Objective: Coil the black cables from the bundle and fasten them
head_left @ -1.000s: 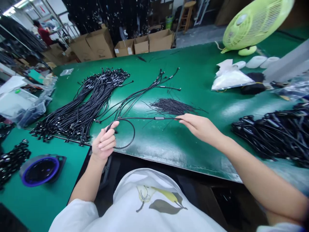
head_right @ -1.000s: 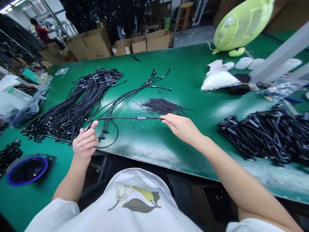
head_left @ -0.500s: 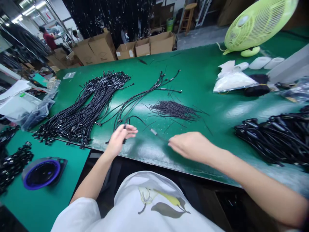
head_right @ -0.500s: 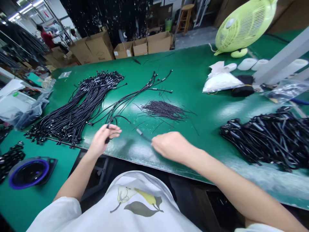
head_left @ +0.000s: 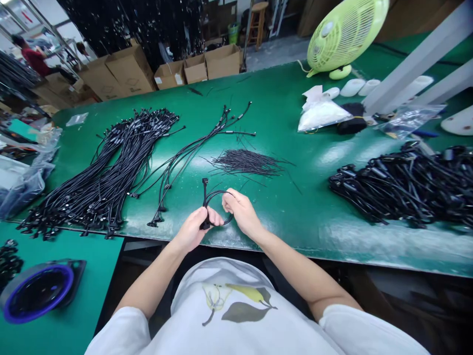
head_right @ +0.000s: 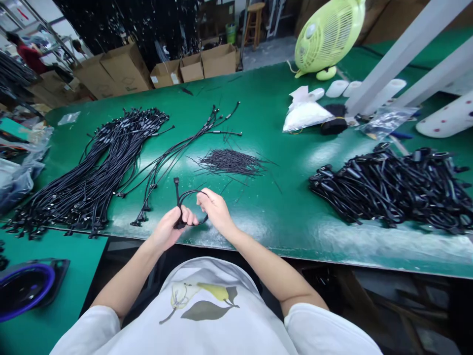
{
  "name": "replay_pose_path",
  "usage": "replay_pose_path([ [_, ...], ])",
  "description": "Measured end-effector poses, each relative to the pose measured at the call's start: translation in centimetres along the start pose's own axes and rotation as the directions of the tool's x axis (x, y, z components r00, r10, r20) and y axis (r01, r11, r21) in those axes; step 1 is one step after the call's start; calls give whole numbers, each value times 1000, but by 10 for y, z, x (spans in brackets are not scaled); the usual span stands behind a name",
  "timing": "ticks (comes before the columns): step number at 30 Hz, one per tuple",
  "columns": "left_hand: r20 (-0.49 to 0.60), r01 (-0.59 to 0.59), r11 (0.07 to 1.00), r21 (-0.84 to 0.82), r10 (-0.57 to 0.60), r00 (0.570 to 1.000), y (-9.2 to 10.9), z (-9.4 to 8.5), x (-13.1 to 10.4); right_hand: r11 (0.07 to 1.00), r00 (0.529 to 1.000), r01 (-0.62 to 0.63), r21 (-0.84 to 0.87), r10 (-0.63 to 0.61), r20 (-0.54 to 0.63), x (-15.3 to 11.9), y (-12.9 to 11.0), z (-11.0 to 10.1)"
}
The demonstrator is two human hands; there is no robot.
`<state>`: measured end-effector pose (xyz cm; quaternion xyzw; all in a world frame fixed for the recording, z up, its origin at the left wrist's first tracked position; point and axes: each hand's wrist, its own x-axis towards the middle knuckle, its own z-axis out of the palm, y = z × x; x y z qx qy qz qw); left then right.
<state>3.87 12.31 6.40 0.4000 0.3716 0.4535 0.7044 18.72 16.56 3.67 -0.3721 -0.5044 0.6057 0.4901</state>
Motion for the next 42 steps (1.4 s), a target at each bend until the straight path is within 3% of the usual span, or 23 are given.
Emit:
replay_pose_path([
  [3,-171,-28,999,19,31,985,-16,2,2,952,991,-112,284,129,-42,-5,-2,13],
  [5,-220,-57,988,145,88,972,-23,1,1,923,982,-152,354,181,-50,-8,-7,18],
  [8,-146,-29,926,378,90,985,-25,-5,-1,961,987,-29,276,72,-147,-14,-13,24],
  [10,-66,-8,874,486,46,997,-23,-8,-2,966,988,16,259,24,-151,-19,-14,27],
  [14,61,-48,846,531,18,998,-22,-5,-5,951,992,-16,307,53,-111,-26,-12,35],
  [17,62,-5,905,425,-24,998,-28,4,-8,942,992,-24,335,63,-107,-24,-14,37],
  [20,112,170,980,99,-181,977,-29,11,-14,956,993,-119,267,110,45,-16,-22,24],
  [21,127,219,976,-9,-216,968,-27,12,-16,980,995,-86,182,74,71,-13,-26,16],
  [23,103,263,956,-129,-251,963,-21,11,-17,984,989,139,-109,-132,72,-8,-37,-2],
  [24,79,270,954,-132,-261,962,-18,9,-17,911,956,293,-290,-271,115,-6,-42,-10],
  [26,62,275,960,-59,-272,960,-11,5,-16,605,824,566,-560,-424,375,-5,-51,-21],
  [27,73,280,960,5,-279,957,-9,3,-16,427,742,670,-607,-395,541,-5,-54,-24],
  [29,122,274,949,156,-294,948,-5,0,-16,142,580,815,-562,-218,785,-7,-55,-27],
  [30,153,263,939,221,-300,942,-4,-2,-17,42,521,853,-520,-134,843,-9,-54,-27],
  [32,224,248,924,290,-317,922,-3,-4,-19,-80,451,888,-454,-49,891,-14,-51,-27],
  [34,285,252,923,290,-334,898,-3,-5,-21,-121,448,884,-450,-49,893,-18,-49,-27],
  [38,263,319,928,192,-362,894,-6,-4,-21,-127,539,826,-550,-110,835,-24,-46,-28],
  [40,237,407,909,95,-418,877,-5,-2,-20,-111,516,839,-532,-145,844,-25,-45,-29],
  [42,261,518,855,-15,-496,828,-2,1,-21,-73,484,860,-505,-195,853,-26,-45,-32],
])
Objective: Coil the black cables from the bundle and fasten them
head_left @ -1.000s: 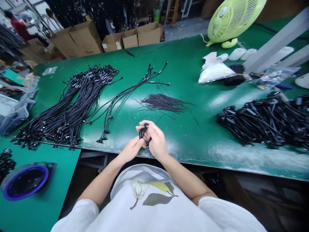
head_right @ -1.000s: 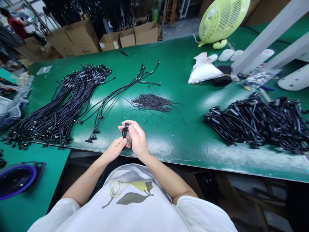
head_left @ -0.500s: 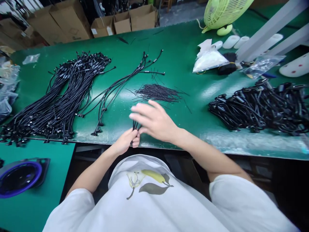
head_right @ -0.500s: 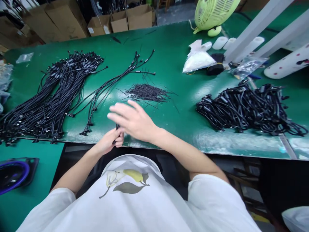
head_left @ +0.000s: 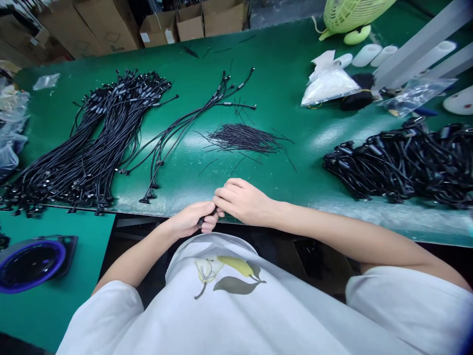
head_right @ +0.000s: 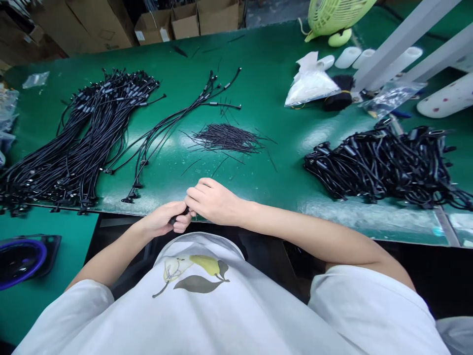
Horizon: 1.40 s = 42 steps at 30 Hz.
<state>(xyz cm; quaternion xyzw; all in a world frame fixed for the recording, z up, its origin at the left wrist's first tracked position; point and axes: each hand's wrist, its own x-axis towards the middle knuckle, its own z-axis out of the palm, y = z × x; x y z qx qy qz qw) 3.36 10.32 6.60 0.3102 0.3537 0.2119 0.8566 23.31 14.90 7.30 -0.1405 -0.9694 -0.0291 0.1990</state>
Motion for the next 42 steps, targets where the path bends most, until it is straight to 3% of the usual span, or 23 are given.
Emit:
replay_pose_path([
  [5,119,135,968,-211,-111,987,6,9,-6,987,996,-76,141,82,-37,-5,0,-7],
  [9,0,62,979,-196,-63,998,-2,10,0,972,993,-115,203,110,36,-7,1,-9],
  [12,-92,-1,977,-214,-19,996,-9,12,7,969,991,-134,208,133,18,-9,5,-8],
  [16,-58,21,966,-258,-37,998,-6,16,10,950,990,-117,290,135,-43,-9,9,-8],
  [21,-15,22,983,-181,-25,1000,0,21,5,893,973,-163,420,217,-82,-10,7,-7],
  [26,-117,-88,995,-50,82,990,-11,16,12,927,978,-192,322,209,-20,-13,10,-3],
  [31,-193,-115,955,-273,63,979,-11,9,24,999,994,-26,30,29,-104,-14,11,-3],
  [34,-362,-283,877,-389,137,922,-4,7,32,980,971,-198,21,199,-133,-11,-3,2],
  [37,-523,-444,808,-387,204,827,1,6,39,946,946,-319,56,322,-41,-3,-22,21],
  [40,-587,-521,769,-369,242,773,2,5,45,903,906,-422,80,423,1,9,-34,46],
  [42,-622,-555,756,-347,258,740,0,5,49,831,848,-523,191,530,13,16,-37,57],
])
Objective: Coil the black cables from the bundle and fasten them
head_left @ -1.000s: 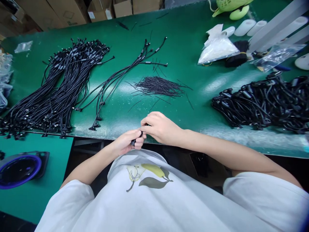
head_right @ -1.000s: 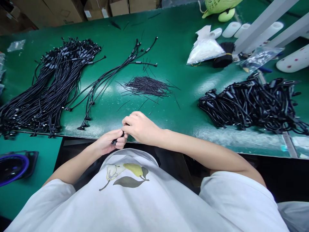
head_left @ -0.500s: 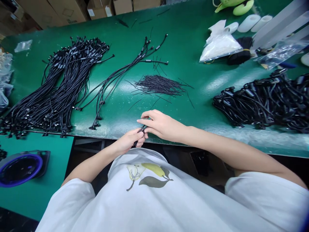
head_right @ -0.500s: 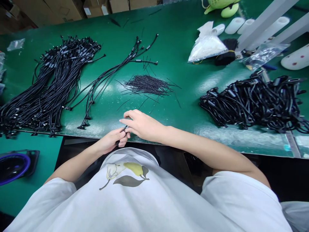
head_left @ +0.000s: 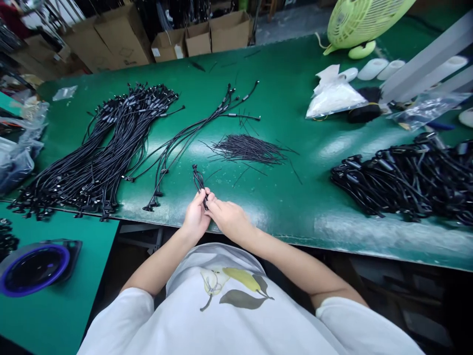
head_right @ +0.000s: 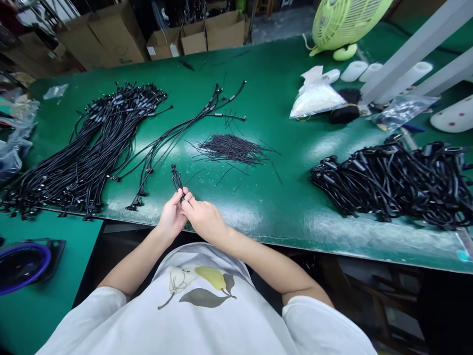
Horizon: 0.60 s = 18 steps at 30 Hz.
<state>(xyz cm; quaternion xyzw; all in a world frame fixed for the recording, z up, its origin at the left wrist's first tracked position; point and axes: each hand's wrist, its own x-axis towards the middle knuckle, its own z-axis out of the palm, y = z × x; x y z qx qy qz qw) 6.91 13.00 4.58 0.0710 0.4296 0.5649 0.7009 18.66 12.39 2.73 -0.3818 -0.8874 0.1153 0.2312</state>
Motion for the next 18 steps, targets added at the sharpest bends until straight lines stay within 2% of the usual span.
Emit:
replay_pose_path([
  [2,-16,-43,999,21,43,999,-2,-1,1,958,991,-128,258,133,-1,4,-2,6],
  [3,-6,-59,997,47,59,998,-3,-2,2,887,981,-184,423,195,19,6,-3,7],
  [5,40,-67,992,108,63,997,-3,-5,2,654,954,-270,707,284,101,5,-2,10],
  [6,69,-65,989,136,56,996,-2,-7,2,539,944,-294,789,295,150,4,-1,11],
  [7,90,-67,985,158,53,995,-1,-8,2,469,939,-310,827,289,188,1,2,11],
  [8,102,-74,982,174,57,993,0,-10,3,467,943,-309,829,262,205,-1,5,10],
  [9,108,-88,979,185,69,992,0,-12,3,533,957,-280,799,219,190,-4,8,7],
  [11,133,-140,966,215,113,985,1,-16,4,769,992,-129,626,108,72,-8,17,-6],
  [13,199,-194,936,295,138,970,2,-19,3,948,996,52,315,-26,-87,-6,25,-26],
  [14,250,-218,904,369,130,960,3,-20,2,979,986,129,159,-110,-126,-3,28,-37],
  [15,304,-243,851,466,104,947,4,-21,-1,980,974,197,30,-192,-118,2,31,-46],
  [16,351,-267,773,575,62,934,6,-23,-4,963,962,262,-64,-266,-63,6,34,-54],
  [18,413,-319,562,763,-45,910,10,-26,-11,915,922,378,-140,-358,151,13,37,-60],
])
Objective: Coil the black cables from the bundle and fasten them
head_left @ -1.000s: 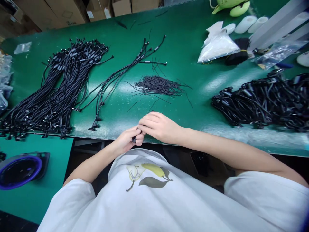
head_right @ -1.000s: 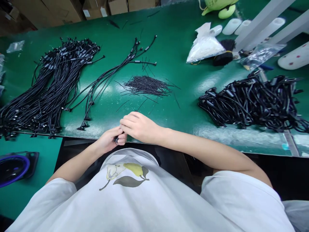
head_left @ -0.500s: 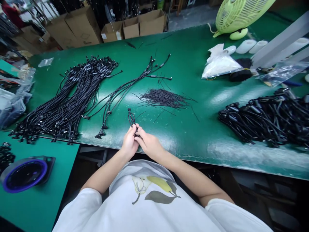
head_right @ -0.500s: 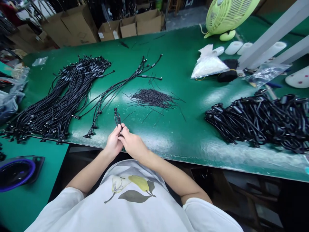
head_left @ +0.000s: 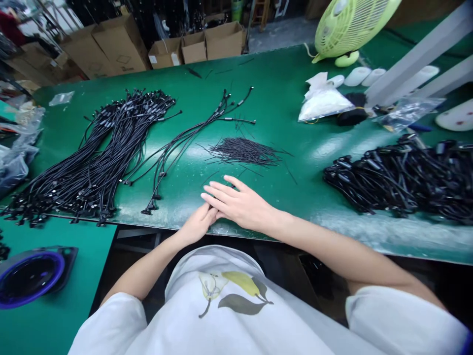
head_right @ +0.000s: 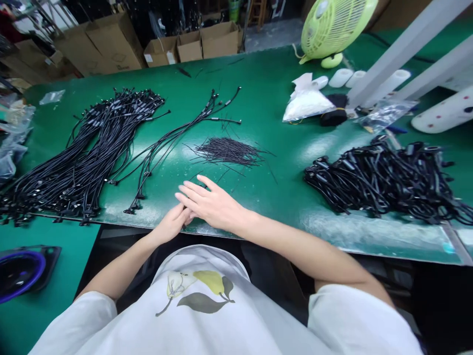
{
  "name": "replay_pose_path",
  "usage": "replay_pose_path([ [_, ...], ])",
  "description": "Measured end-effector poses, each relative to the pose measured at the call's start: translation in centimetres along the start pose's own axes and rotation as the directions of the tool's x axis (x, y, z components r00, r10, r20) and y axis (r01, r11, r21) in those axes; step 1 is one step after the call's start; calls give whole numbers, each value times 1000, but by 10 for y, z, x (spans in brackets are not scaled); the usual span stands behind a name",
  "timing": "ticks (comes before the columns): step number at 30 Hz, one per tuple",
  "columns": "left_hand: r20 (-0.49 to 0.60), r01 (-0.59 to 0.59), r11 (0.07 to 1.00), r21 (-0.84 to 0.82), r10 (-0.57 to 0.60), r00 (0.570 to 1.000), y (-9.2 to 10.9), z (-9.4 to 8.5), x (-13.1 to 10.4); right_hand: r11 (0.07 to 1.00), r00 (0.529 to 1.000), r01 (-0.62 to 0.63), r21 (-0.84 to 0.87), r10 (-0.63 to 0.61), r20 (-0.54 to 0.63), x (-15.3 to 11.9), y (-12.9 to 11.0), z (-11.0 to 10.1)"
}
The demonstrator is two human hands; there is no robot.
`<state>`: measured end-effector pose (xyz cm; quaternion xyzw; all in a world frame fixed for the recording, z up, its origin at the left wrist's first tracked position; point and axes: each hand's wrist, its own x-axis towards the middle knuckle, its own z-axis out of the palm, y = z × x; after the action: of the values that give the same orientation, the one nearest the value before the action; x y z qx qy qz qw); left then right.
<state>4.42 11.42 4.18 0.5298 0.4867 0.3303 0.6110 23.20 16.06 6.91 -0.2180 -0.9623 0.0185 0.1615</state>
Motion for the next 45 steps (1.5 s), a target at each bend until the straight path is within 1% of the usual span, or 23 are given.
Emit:
replay_pose_path([
  [2,108,12,979,202,-34,994,3,-4,-8,999,977,42,-1,-41,209,1,2,4],
  [4,206,24,964,264,-80,975,5,-7,-15,998,947,52,25,-57,318,-3,-1,11],
  [6,272,42,969,245,-110,956,6,-9,-18,997,954,58,41,-68,291,-10,-6,17],
  [9,318,79,974,211,-145,937,2,-10,-14,999,975,39,34,-45,217,-19,-13,21],
  [14,374,84,959,270,-185,909,-10,-7,-4,998,954,-29,51,12,299,-26,-17,27],
  [15,371,78,956,284,-185,910,-12,-5,-3,997,948,-45,65,22,318,-27,-17,28],
  [17,311,36,937,346,-151,938,-13,0,-5,991,941,-96,89,61,334,-28,-14,29],
  [19,215,-37,903,429,-63,975,-11,3,-6,986,949,-137,97,103,296,-28,-12,30],
  [21,151,-91,872,480,20,988,-8,4,-6,987,963,-145,72,124,237,-28,-10,30],
  [23,148,-101,872,479,33,988,-4,3,-4,992,966,-122,25,113,231,-28,-9,31],
  [28,243,-35,912,410,-73,967,2,-1,1,999,955,-13,-36,23,296,-33,-5,36],
  [31,285,-18,903,430,-117,951,1,1,2,999,946,-2,32,-8,324,-32,-4,39],
  [34,226,-56,831,553,-85,971,-1,2,1,979,939,-88,186,19,343,-30,1,36],
  [36,177,-55,811,582,-60,982,-5,0,1,933,955,-138,331,37,293,-32,17,29],
  [37,150,-33,827,561,-62,987,-7,-3,2,908,969,-165,385,76,236,-36,30,25],
  [38,123,1,859,512,-75,990,-10,-6,3,890,974,-210,405,155,164,-41,48,22],
  [39,93,42,900,434,-91,991,-12,-8,5,878,958,-287,383,275,87,-47,69,19],
  [40,62,81,941,328,-107,992,-15,-10,7,861,911,-393,322,413,8,-55,92,18],
  [41,32,113,973,200,-122,992,-17,-12,9,826,839,-515,229,541,-64,-63,116,18],
  [42,8,133,989,64,-134,991,-19,-11,12,779,773,-612,133,625,-108,-71,139,20],
  [43,-9,142,988,-68,-143,990,-20,-10,15,749,741,-661,54,662,-114,-78,160,24],
  [44,-21,145,973,-180,-151,988,-20,-8,17,733,729,-680,-4,676,-102,-84,179,29],
  [45,-29,149,951,-269,-163,986,-20,-5,19,733,734,-679,-37,675,-80,-87,193,33],
])
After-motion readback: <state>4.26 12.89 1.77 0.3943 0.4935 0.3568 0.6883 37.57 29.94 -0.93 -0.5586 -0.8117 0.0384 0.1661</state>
